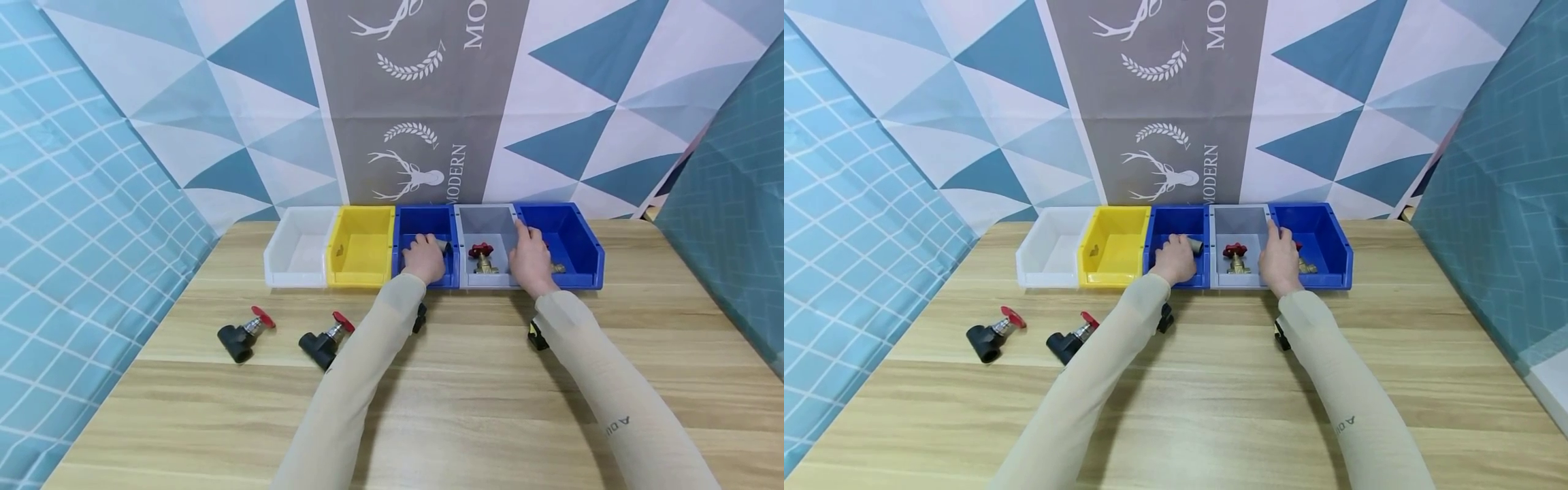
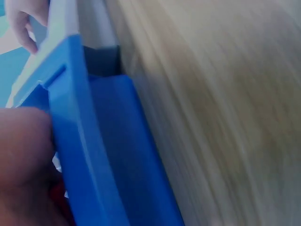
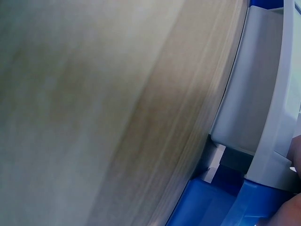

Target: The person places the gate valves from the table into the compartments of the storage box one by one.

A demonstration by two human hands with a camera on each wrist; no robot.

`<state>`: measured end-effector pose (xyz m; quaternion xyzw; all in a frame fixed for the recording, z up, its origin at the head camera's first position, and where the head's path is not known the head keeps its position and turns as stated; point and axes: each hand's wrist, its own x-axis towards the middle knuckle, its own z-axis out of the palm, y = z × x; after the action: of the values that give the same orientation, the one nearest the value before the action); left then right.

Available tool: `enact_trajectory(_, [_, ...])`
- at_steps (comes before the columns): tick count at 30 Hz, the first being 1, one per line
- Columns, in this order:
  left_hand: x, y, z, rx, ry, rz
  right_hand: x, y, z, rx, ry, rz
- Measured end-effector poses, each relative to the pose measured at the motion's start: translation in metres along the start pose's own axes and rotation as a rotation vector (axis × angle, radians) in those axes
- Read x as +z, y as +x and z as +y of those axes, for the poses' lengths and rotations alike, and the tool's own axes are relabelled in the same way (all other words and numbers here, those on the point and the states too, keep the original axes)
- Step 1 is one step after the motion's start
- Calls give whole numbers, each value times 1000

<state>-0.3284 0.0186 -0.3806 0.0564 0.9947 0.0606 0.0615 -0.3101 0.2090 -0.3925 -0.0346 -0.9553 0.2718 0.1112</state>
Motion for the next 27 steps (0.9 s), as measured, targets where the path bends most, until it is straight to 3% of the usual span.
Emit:
enact_trajectory(6, [1, 0, 1, 37, -33, -17, -1, 1, -1, -14, 1, 21])
enact_trajectory(17, [4, -3, -5, 71, -28, 32, 2, 2, -2, -8, -1, 13])
enact_trajectory(27, [8, -9, -17, 135, -95, 184, 1, -2, 0, -3, 17, 4])
